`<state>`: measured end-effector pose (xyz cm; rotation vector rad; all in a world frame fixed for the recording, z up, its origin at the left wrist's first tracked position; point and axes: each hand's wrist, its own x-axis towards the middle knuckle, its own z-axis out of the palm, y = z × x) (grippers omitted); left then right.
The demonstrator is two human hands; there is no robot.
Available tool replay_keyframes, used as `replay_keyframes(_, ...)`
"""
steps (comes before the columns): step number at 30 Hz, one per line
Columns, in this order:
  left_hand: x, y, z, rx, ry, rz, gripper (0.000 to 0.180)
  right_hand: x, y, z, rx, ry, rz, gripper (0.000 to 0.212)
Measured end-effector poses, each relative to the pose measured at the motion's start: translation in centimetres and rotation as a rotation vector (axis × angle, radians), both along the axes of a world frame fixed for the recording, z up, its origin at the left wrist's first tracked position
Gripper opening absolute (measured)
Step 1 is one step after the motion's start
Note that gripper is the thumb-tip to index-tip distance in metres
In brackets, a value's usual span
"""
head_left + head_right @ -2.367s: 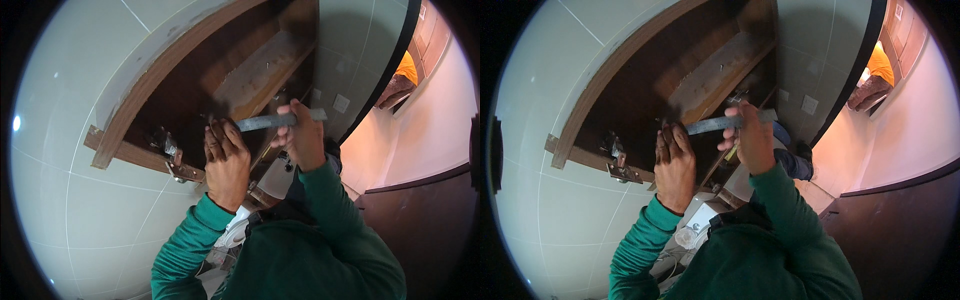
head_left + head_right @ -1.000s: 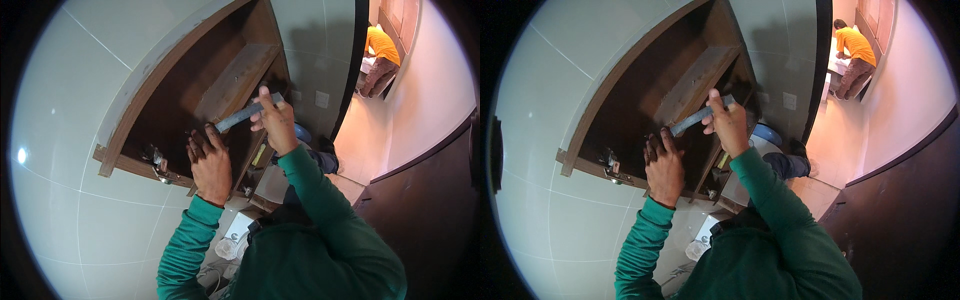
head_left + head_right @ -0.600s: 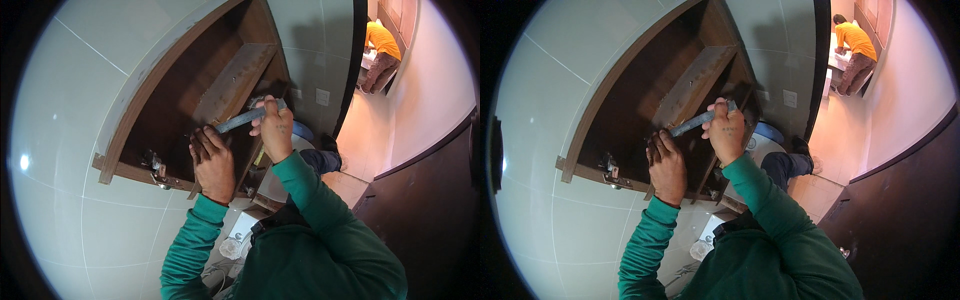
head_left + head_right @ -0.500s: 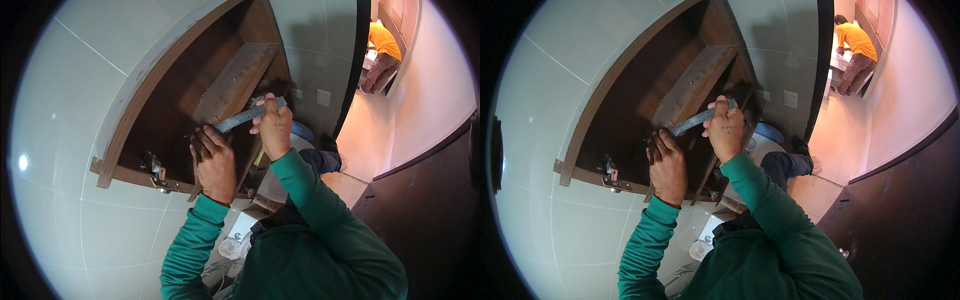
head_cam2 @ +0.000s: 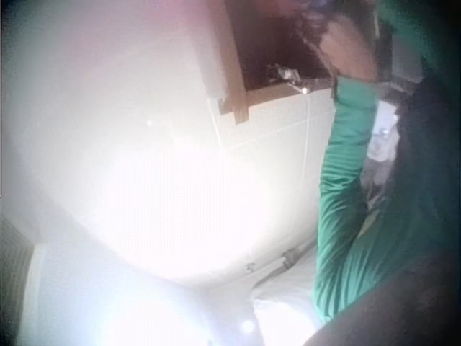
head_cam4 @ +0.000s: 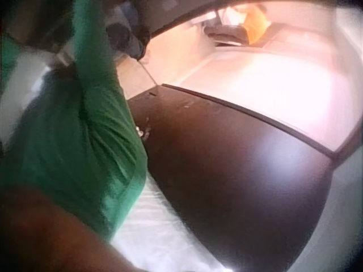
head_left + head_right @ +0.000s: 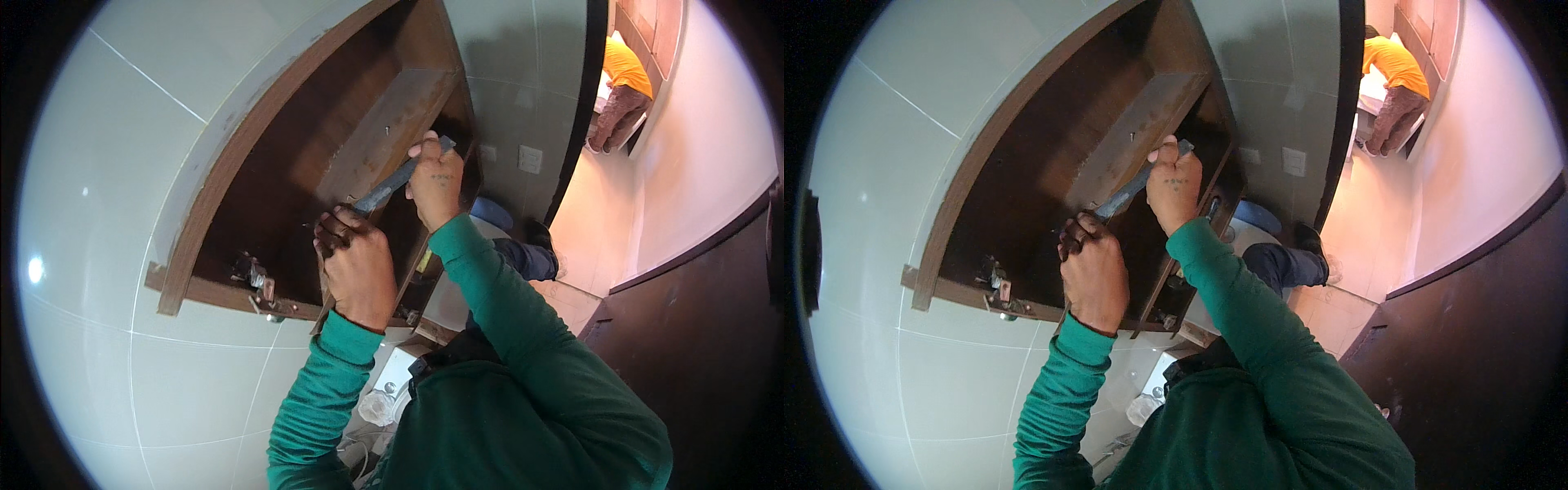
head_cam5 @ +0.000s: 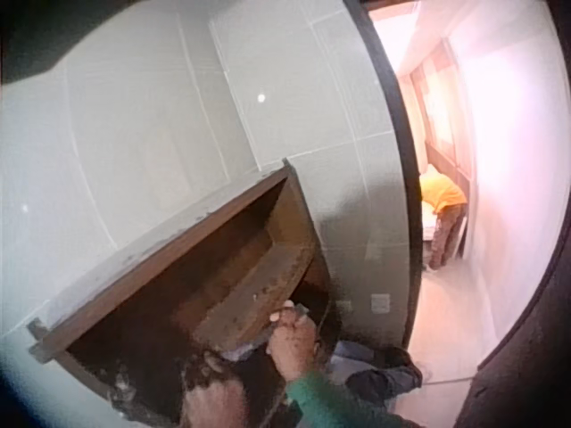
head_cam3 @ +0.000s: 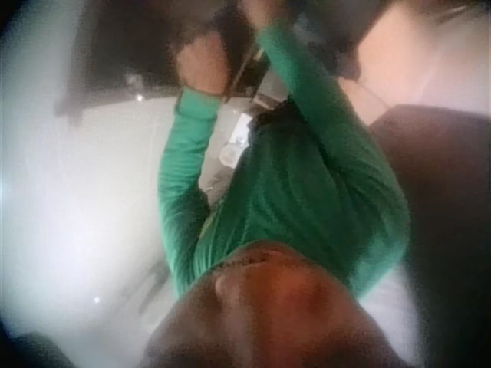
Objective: The person scrapes adhesive residue from the interior shelves of a wooden bathroom cabinet using a metal scraper. They repeatedly scrape along the edges and flat surfaces of the shelves, occasionally pausing to inspect the removed residue. The task is performed in a bathroom setting with a sink and toilet visible below.
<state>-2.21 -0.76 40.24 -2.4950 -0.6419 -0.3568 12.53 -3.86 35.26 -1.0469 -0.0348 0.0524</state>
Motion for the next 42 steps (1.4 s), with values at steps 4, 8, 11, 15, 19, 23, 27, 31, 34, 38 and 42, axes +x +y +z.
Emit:
replay_keyframes(4, -1.0, 1.1, -0.7, 0.050, -0.084, -0.083, 0.047, -0.1, -1.3, 0.6, -0.040, 0.032, 0.126, 0.051)
replay_keyframes(8, -2.0, 1.0, -2.2, 0.075, -0.233, -0.229, 0.054, -1.9, -3.7, 0.3, -0.066, 0.093, 0.175, 0.048)
replay_keyframes(11, -1.7, 1.5, -2.7, 0.076, -0.223, -0.263, 0.055, -2.9, -4.6, 0.3, -0.031, 0.112, 0.158, 0.053)
replay_keyframes(15, -0.4, 1.6, -2.3, 0.112, -0.160, -0.238, 0.056, -1.8, -4.0, 0.1, -0.070, 0.108, 0.093, 0.059)
replay_keyframes(19, 1.3, 1.7, -2.6, 0.150, -0.150, -0.184, 0.054, -0.2, -2.8, 0.4, -0.056, 0.105, 0.057, 0.060)
replay_keyframes(23, 1.4, 1.7, -2.6, 0.126, -0.136, -0.192, 0.050, -0.3, -2.4, 0.5, -0.086, 0.107, 0.030, 0.060)
replay_keyframes(27, 1.5, 1.6, -2.6, 0.115, -0.121, -0.163, 0.050, -0.4, -1.8, 0.4, -0.080, 0.112, 0.000, 0.061)
replay_keyframes(31, 2.0, 1.2, -2.7, 0.117, -0.113, -0.122, 0.047, 0.8, -0.6, 1.0, 0.007, 0.125, 0.020, 0.058)
replay_keyframes(34, 3.0, 0.8, -1.9, 0.110, -0.121, -0.093, 0.045, 3.1, 1.0, -0.7, -0.061, 0.011, -0.062, 0.055)
replay_keyframes(38, 3.4, 1.6, -1.8, 0.098, -0.072, -0.037, 0.056, 3.5, 1.2, -0.7, -0.172, -0.013, -0.012, 0.062)
replay_keyframes(42, 3.7, 1.6, 0.0, -0.250, -0.027, -0.076, 0.099, 2.5, -0.5, -1.4, -0.145, 0.025, 0.001, 0.060)
